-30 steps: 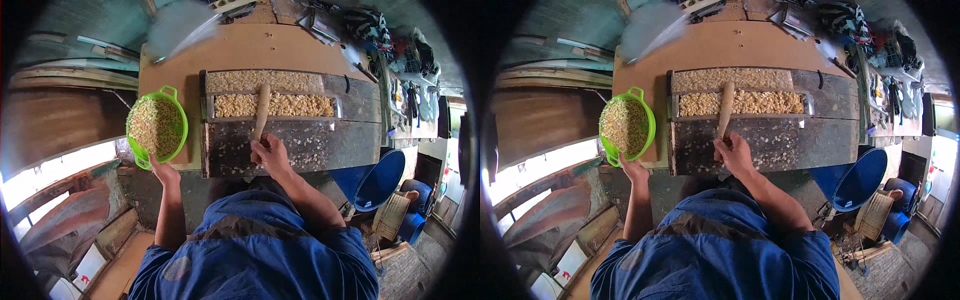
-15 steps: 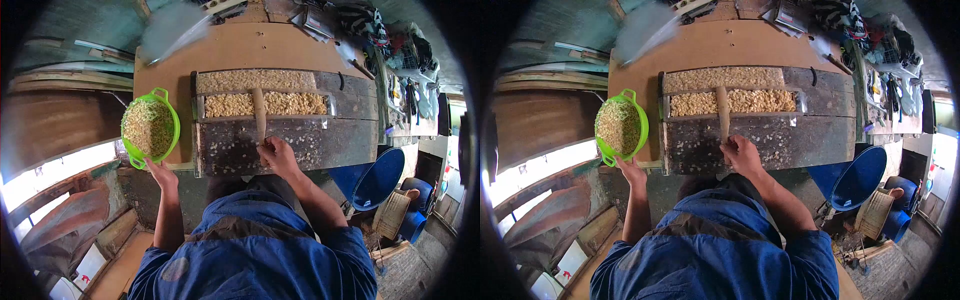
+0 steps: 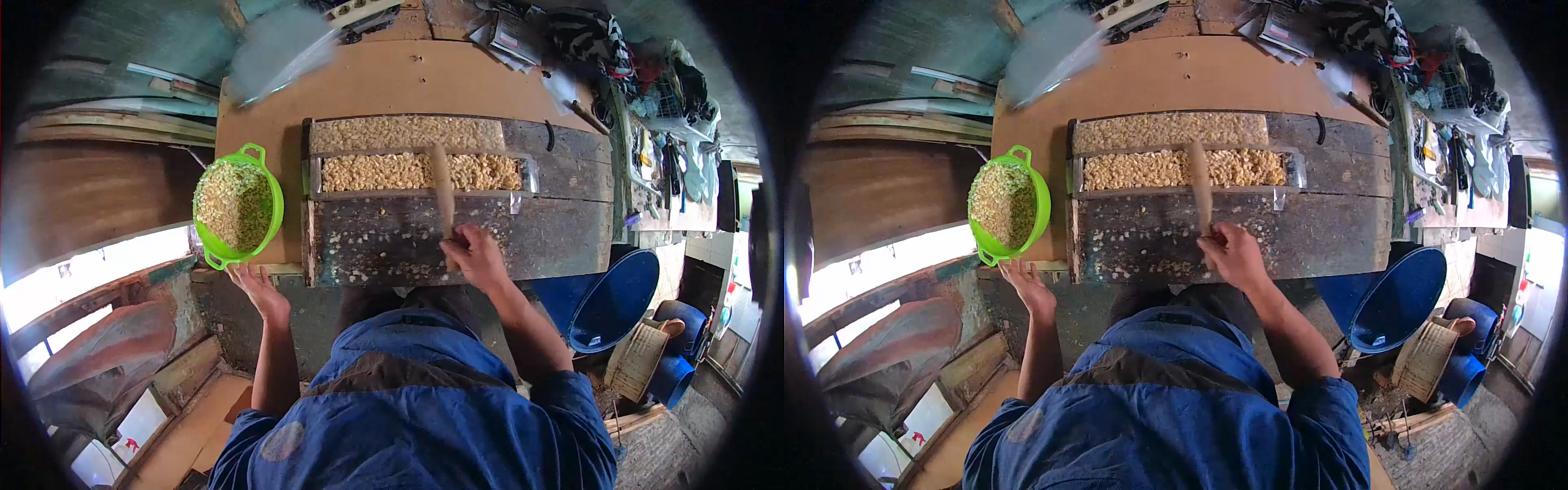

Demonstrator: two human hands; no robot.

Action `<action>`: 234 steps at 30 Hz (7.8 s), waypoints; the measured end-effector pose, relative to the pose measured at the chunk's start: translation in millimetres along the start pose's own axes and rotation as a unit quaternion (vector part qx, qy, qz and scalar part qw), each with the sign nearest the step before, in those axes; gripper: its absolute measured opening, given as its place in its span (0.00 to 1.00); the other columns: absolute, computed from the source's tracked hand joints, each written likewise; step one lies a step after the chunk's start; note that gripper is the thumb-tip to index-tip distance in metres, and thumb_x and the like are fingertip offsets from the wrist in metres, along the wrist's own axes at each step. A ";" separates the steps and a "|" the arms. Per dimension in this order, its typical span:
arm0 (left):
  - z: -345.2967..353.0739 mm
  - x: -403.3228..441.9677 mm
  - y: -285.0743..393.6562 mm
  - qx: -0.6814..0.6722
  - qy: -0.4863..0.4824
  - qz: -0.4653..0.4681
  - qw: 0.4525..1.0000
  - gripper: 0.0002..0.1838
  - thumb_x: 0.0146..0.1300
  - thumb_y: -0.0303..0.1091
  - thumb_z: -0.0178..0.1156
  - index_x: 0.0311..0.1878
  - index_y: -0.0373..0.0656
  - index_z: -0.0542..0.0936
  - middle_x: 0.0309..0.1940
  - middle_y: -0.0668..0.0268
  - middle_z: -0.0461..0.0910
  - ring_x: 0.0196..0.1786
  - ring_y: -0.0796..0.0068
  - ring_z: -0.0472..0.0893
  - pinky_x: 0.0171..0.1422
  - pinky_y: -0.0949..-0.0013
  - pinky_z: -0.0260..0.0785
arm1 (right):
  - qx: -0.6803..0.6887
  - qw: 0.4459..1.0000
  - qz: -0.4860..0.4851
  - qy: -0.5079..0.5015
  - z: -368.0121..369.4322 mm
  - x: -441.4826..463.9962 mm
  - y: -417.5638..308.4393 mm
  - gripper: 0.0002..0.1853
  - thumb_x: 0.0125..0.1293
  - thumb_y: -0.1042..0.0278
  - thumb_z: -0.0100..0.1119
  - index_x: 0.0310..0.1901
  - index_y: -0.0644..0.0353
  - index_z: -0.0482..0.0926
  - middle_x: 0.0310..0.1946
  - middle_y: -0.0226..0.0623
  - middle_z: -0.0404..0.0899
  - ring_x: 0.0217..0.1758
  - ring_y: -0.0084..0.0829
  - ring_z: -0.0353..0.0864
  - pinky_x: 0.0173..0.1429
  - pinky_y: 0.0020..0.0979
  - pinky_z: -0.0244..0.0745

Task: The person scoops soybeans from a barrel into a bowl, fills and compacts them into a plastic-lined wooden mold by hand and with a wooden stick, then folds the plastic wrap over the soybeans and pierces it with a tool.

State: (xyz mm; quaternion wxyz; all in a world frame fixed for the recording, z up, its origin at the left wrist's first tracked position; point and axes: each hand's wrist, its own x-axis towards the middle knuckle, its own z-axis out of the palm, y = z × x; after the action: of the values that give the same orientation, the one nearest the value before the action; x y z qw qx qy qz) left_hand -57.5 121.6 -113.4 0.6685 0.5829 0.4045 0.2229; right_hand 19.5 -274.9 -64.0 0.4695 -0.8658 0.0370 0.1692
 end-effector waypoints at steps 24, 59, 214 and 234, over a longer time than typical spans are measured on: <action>7.7 -54.8 -16.7 0.034 0.025 0.001 0.999 0.41 0.76 0.58 0.45 0.82 0.53 0.40 0.81 0.54 0.43 0.82 0.56 0.47 0.82 0.51 0.38 | 0.049 0.998 0.041 0.000 -71.4 -1.8 63.9 0.12 0.64 0.64 0.67 0.37 0.67 0.80 0.25 0.34 0.82 0.28 0.23 0.79 0.34 0.31 0.73; 12.0 -80.0 -26.6 0.044 0.059 0.033 0.997 0.44 0.75 0.60 0.47 0.81 0.50 0.40 0.81 0.52 0.41 0.83 0.58 0.46 0.82 0.48 0.38 | 0.212 0.968 0.116 -0.071 -93.0 -20.6 78.1 0.11 0.67 0.66 0.66 0.41 0.66 0.80 0.27 0.30 0.81 0.26 0.20 0.77 0.28 0.26 0.68; 143.6 -2.8 9.5 0.425 -0.382 0.367 0.734 0.33 0.74 0.42 0.48 0.79 0.44 0.56 0.81 0.53 0.50 0.82 0.42 0.42 0.83 0.45 0.36 | -0.321 0.926 -0.090 0.179 -37.7 34.5 40.6 0.38 0.72 0.47 0.55 0.77 0.55 0.56 0.78 0.48 0.54 0.83 0.52 0.43 0.81 0.58 0.33; 142.3 -3.0 16.7 0.430 -0.399 0.366 0.722 0.48 0.62 0.50 0.66 0.79 0.43 0.55 0.81 0.52 0.49 0.82 0.40 0.43 0.82 0.45 0.39 | -0.277 0.930 -0.103 0.219 -62.3 36.3 52.2 0.40 0.68 0.45 0.61 0.74 0.62 0.62 0.74 0.50 0.61 0.80 0.52 0.52 0.81 0.56 0.41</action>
State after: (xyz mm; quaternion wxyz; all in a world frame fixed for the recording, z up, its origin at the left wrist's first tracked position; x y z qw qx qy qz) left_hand 57.6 37.8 -97.5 0.3119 0.9456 -0.0922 -0.0014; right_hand 58.1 -351.9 -86.4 0.2061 -0.9760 0.0009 -0.0703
